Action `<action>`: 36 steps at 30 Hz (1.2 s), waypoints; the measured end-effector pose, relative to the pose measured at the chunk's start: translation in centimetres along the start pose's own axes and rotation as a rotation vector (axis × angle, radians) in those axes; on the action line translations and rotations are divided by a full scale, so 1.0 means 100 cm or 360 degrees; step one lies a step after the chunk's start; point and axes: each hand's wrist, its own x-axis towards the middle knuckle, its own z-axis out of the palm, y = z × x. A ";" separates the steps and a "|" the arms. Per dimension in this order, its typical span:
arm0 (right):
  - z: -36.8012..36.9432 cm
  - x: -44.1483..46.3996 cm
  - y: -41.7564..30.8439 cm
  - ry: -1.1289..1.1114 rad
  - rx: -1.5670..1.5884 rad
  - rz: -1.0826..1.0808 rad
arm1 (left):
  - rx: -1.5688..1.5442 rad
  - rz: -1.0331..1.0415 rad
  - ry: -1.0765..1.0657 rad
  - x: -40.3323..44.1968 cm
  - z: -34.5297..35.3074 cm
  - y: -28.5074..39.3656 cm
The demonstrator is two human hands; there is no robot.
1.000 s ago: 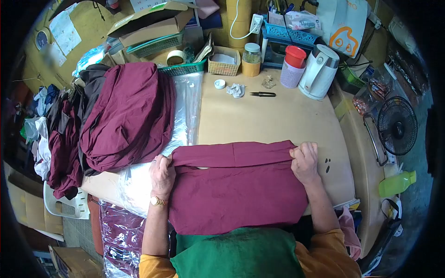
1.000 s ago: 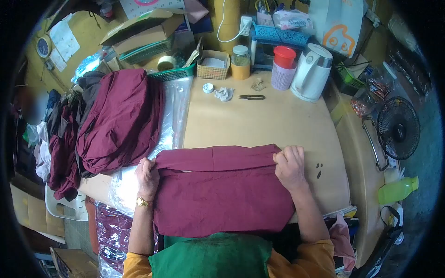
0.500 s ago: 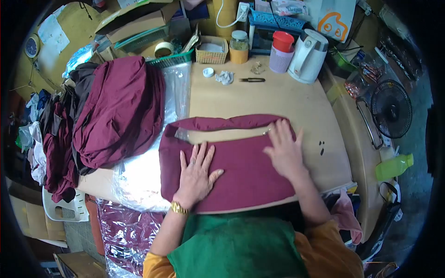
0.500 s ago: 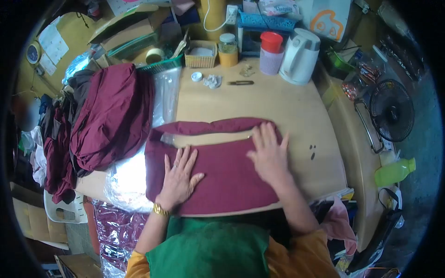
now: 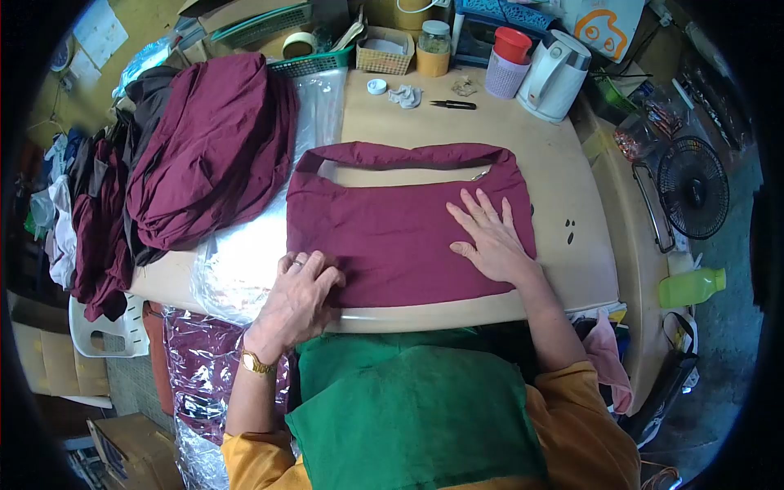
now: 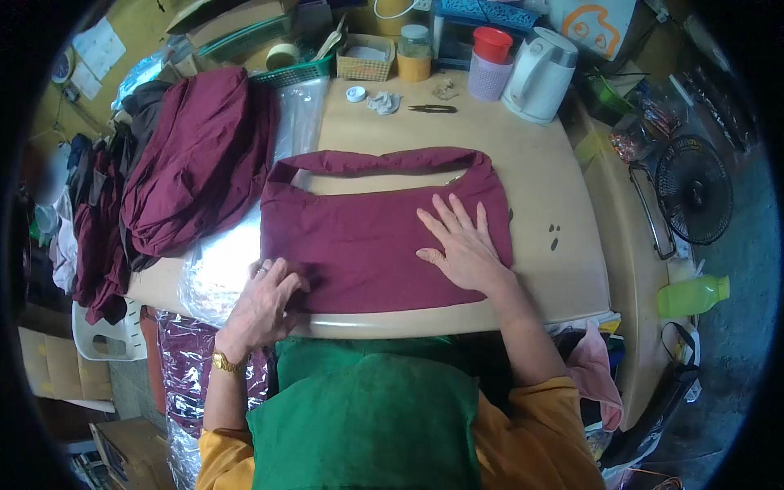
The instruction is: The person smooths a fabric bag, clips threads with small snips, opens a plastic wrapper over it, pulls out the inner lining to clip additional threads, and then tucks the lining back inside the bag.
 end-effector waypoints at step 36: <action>0.013 0.117 -0.174 -0.0092 0.0307 -0.0819 | -0.0080 -0.0158 0.1104 -0.028 0.084 -0.009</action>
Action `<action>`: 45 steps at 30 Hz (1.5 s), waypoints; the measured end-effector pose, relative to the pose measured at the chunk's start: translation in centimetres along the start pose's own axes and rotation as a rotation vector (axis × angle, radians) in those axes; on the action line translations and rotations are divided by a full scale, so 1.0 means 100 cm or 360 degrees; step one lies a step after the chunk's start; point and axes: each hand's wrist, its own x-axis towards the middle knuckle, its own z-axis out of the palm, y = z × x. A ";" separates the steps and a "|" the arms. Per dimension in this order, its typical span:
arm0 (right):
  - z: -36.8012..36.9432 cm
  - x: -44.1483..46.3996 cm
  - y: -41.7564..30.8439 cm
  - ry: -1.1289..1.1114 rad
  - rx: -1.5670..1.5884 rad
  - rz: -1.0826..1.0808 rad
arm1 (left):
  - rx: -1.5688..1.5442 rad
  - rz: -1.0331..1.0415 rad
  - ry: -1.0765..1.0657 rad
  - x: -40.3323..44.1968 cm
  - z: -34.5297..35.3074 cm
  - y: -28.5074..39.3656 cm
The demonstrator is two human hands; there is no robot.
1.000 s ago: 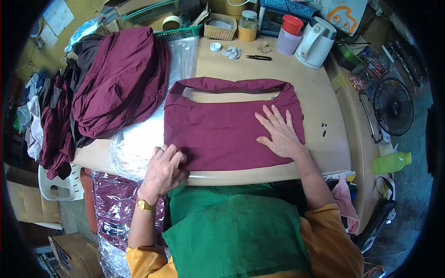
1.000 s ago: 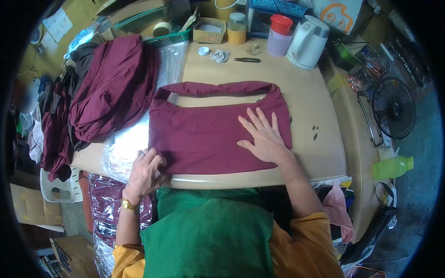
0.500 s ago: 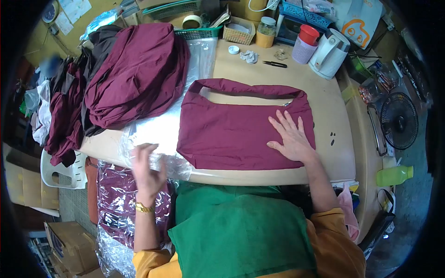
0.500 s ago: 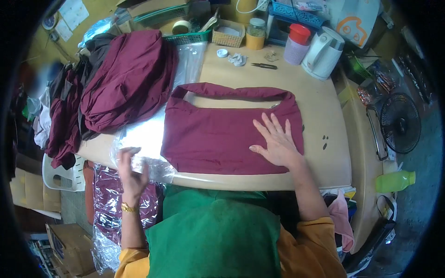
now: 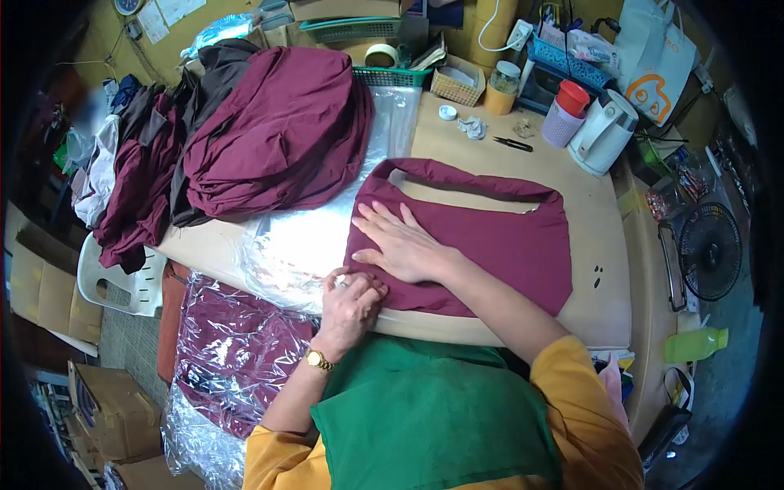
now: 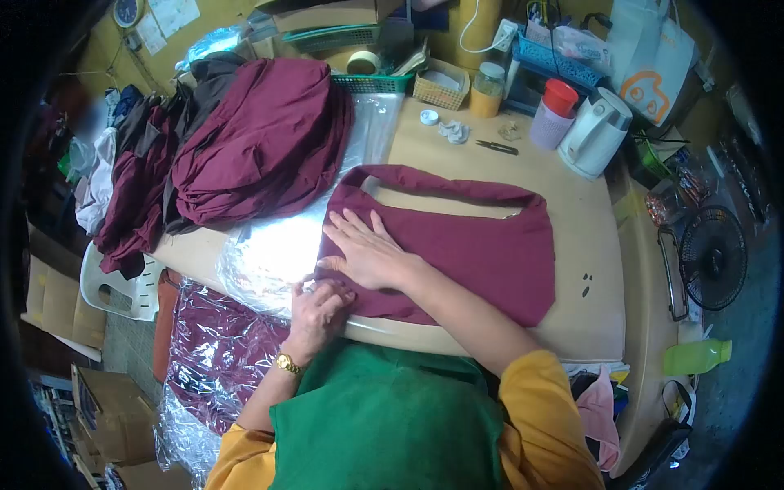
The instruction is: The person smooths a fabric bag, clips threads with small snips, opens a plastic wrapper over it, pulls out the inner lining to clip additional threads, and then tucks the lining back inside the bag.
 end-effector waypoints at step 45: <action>-0.005 -0.182 0.031 0.0543 -0.0534 0.1049 | 0.0360 -0.0615 -0.1211 0.056 -0.013 0.021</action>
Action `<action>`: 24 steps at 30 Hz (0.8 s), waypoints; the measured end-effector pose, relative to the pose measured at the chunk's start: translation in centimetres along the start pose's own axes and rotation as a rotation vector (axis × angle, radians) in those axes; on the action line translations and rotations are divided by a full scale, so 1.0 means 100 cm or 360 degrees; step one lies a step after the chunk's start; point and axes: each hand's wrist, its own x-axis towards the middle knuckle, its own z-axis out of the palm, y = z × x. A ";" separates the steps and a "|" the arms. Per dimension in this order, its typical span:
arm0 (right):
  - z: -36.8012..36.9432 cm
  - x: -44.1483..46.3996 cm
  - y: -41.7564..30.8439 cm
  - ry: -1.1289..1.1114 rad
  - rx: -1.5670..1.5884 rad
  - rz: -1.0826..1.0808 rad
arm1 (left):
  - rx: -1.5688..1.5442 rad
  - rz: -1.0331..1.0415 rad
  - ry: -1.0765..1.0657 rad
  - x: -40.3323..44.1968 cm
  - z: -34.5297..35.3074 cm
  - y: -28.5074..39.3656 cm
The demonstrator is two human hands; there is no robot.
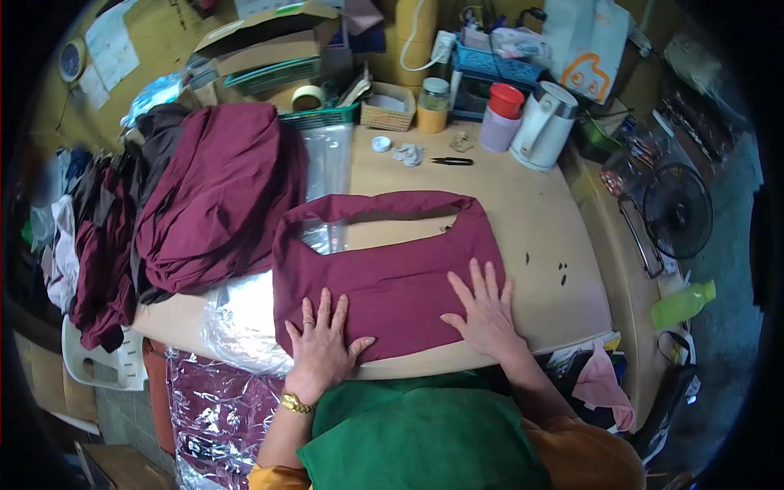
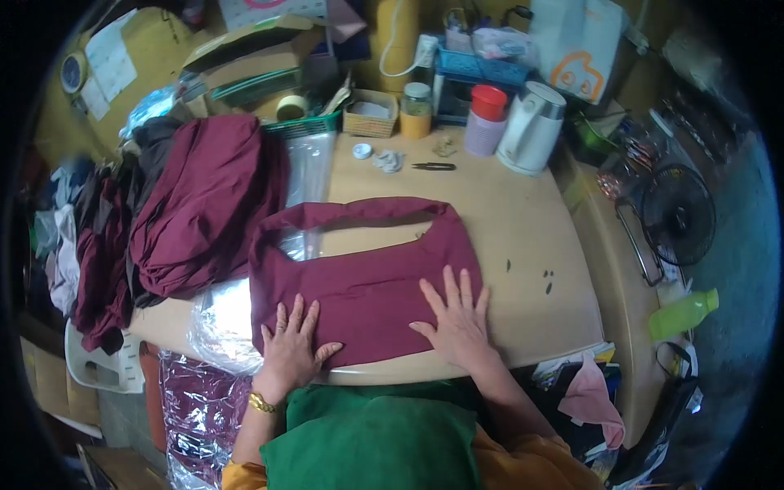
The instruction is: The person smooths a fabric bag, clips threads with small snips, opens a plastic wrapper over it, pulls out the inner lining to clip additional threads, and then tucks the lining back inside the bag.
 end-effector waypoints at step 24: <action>-0.002 0.005 0.014 -0.0255 0.0214 -0.0176 | -0.0063 0.0658 0.0229 0.212 -0.099 0.114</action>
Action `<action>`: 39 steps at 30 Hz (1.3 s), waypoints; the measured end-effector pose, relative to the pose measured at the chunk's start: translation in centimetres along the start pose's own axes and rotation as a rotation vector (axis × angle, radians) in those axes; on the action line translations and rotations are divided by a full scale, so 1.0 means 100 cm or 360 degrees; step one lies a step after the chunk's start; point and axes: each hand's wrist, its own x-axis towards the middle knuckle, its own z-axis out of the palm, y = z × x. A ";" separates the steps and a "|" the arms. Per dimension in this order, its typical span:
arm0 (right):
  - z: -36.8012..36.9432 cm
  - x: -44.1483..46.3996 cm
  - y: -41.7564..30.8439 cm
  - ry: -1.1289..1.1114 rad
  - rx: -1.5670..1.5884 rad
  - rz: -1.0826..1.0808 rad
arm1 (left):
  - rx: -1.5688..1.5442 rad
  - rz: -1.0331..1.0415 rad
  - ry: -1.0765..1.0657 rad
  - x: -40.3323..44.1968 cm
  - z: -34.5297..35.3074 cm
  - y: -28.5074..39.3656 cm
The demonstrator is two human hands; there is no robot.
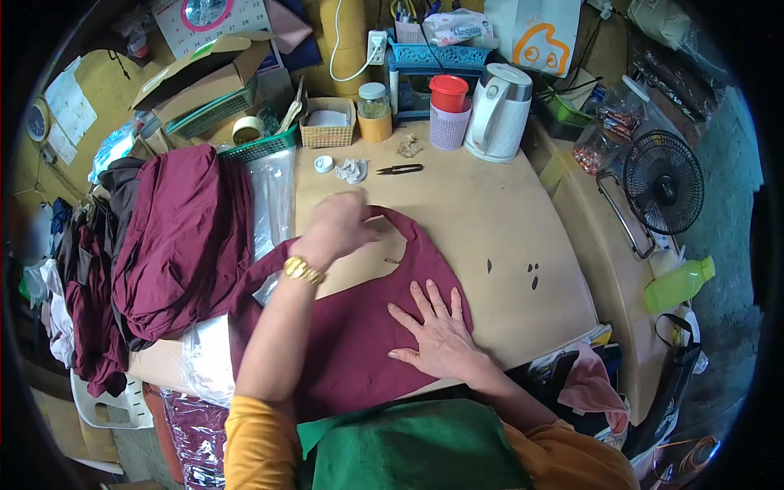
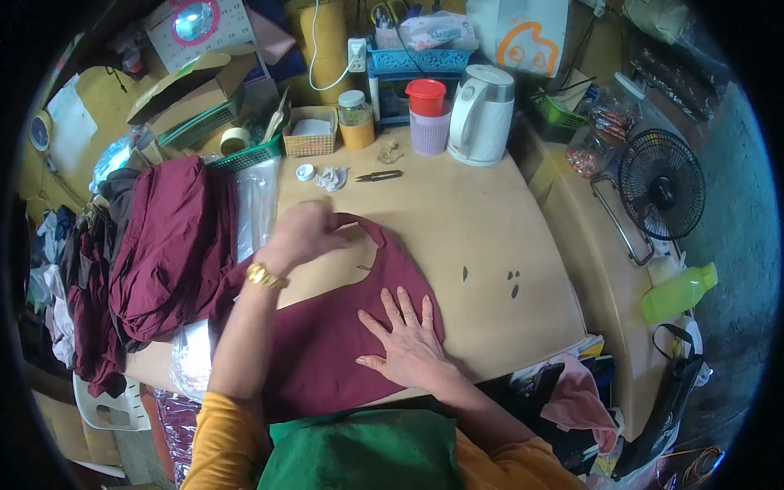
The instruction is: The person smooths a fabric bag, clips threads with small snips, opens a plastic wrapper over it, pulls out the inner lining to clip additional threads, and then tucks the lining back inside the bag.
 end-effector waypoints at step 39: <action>0.003 0.020 0.029 0.0052 -0.0194 0.0067 | -0.1178 -0.1003 0.0626 -0.298 0.066 -0.045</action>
